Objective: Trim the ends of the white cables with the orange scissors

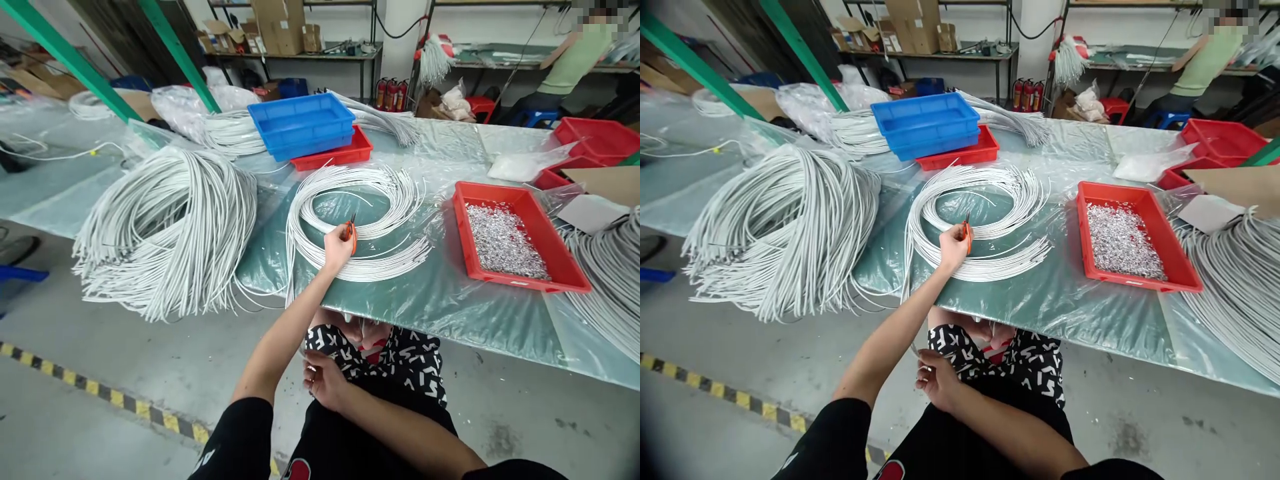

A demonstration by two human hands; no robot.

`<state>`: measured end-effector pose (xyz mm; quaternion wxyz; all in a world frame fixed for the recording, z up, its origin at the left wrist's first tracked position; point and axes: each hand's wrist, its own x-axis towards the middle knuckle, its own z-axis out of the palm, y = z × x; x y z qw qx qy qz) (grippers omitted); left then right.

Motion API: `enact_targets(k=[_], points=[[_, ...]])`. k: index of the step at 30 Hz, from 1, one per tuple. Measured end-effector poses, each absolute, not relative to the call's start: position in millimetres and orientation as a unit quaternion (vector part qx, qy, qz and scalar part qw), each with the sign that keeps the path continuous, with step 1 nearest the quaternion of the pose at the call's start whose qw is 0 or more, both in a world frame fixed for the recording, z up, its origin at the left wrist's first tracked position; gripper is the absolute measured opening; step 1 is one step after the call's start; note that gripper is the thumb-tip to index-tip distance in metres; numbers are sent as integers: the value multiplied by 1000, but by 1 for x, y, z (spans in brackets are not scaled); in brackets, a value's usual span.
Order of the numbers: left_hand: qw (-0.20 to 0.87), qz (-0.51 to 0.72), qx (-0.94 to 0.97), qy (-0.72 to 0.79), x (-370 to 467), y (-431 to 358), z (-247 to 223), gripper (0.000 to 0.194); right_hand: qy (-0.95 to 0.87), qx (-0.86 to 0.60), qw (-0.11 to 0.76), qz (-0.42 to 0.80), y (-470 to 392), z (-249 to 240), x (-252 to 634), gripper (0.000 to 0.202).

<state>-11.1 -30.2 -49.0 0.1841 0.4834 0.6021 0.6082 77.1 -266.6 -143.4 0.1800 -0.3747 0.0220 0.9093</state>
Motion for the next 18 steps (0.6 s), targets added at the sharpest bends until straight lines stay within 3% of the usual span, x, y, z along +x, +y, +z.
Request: enact_targets(k=[6,8,9,12,14,16,18], points=[[157,588,500,617,-12,-36,-46,24,22,-403,165,900,-235,-171,95,27],[151,584,502,619,-12,-37,-46,22,5,-384,103,917,-225,-171,129,37],[151,583,503,620,-12,-37,-46,22,-54,-345,27,937,-220,-167,149,44],[163,582,502,619,-13,-36,-47,18,-297,-251,-83,918,-201,-129,213,57],[175,582,499,618,-14,-35,-48,15,-417,-212,-139,873,-180,-87,248,54],[184,582,496,618,-15,-35,-47,15,-536,-221,-117,806,-152,-43,270,48],[190,580,495,618,-15,-36,-47,15,-675,-269,-33,686,-117,-11,281,37]])
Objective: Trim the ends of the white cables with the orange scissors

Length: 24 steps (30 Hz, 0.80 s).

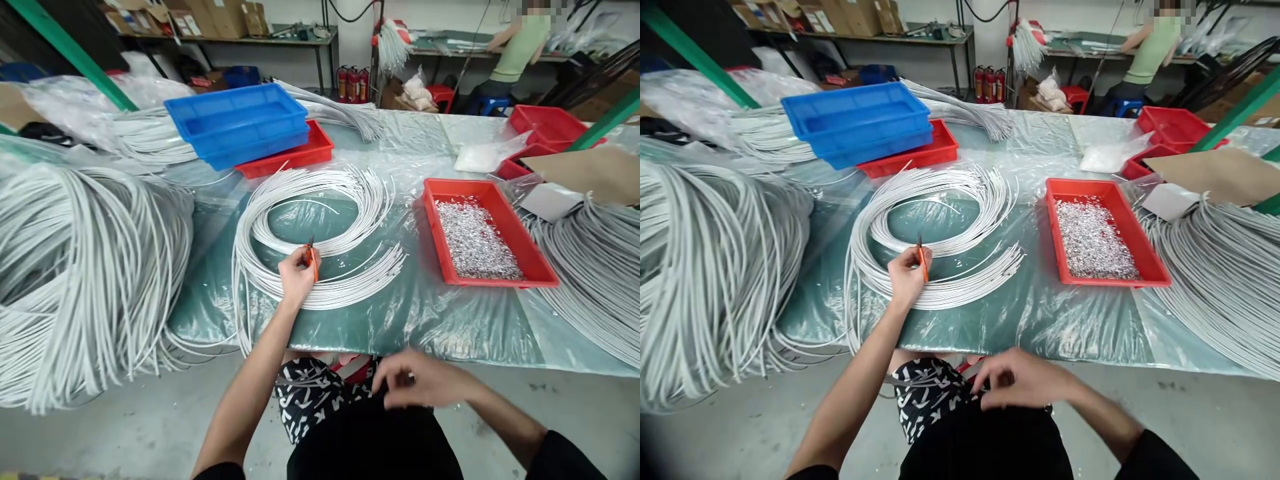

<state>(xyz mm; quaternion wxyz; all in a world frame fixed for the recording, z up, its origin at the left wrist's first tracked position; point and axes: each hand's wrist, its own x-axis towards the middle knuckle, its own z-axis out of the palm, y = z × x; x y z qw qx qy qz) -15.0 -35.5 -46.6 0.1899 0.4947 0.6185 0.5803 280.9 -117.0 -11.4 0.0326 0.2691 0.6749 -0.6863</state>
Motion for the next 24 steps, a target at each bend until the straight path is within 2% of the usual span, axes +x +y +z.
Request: enact_targets(k=[4,6,10,16,24], points=[[193,577,494,621,-15,-37,-45,15,820,433,-141,-347,-45,-2,289,21],[194,577,493,621,-15,-37,-45,14,843,462,-164,-222,-17,-13,291,22],[196,580,486,624,-15,-37,-44,15,860,454,-148,-177,11,-31,296,23],[199,586,473,627,-16,-37,-44,14,884,418,-169,-122,5,-35,297,23],[204,579,475,631,-17,-37,-44,15,902,362,-173,-157,-6,-33,286,31]])
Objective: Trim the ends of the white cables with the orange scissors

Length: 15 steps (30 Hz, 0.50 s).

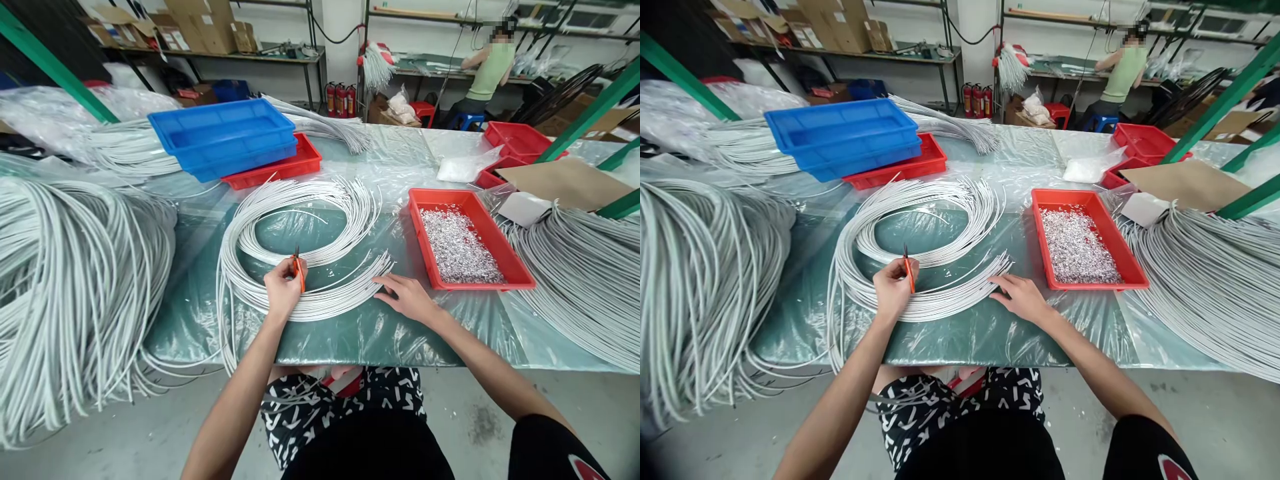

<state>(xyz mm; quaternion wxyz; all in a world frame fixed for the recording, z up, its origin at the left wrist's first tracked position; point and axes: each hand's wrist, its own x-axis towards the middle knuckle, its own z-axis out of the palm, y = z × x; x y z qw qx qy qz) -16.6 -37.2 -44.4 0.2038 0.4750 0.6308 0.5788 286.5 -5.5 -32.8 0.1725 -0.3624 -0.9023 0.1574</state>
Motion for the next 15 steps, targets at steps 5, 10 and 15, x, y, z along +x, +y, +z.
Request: enact_targets(k=[5,10,15], points=[[204,581,476,628,-17,-37,-46,16,-917,-337,151,154,-4,-25,274,26],[199,582,479,627,-18,-37,-46,16,-925,-326,129,147,0,-20,267,19],[198,582,480,626,-18,-37,-46,17,-912,-355,137,155,8,-19,276,16]])
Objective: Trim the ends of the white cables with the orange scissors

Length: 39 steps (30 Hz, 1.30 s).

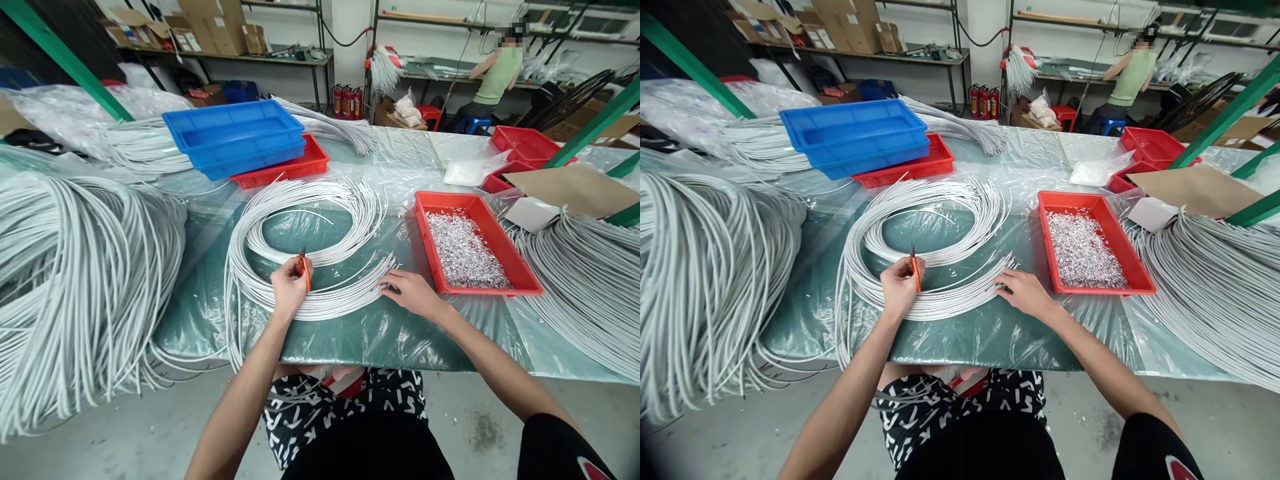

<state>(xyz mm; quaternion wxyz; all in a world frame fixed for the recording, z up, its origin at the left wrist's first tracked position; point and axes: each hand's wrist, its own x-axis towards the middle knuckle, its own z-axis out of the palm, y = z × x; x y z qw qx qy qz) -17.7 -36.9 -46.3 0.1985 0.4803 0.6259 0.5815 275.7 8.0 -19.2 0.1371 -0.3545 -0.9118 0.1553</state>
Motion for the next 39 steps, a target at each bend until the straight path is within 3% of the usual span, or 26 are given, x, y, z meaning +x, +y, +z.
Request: enact_targets(k=[4,10,19,21,24,29,32,39], points=[[202,581,481,625,-17,-37,-45,17,-897,-385,144,161,7,-19,286,29],[206,580,478,626,-17,-37,-44,14,-911,-359,142,143,-5,-28,290,13],[209,584,474,625,-17,-38,-43,13,-930,-320,140,119,-2,-28,287,24],[210,587,470,625,-17,-38,-43,14,-922,-303,170,171,-5,-14,293,20],[213,589,465,625,-17,-37,-42,15,-858,-292,214,365,-15,4,297,15],[209,588,464,629,-17,-38,-42,16,-641,-303,306,635,-31,-5,261,26],[198,583,471,631,-16,-38,-41,16,-545,-301,366,691,-37,-20,224,36],[162,564,497,639,-11,-45,-35,19,-574,-259,345,696,-38,-40,185,53]])
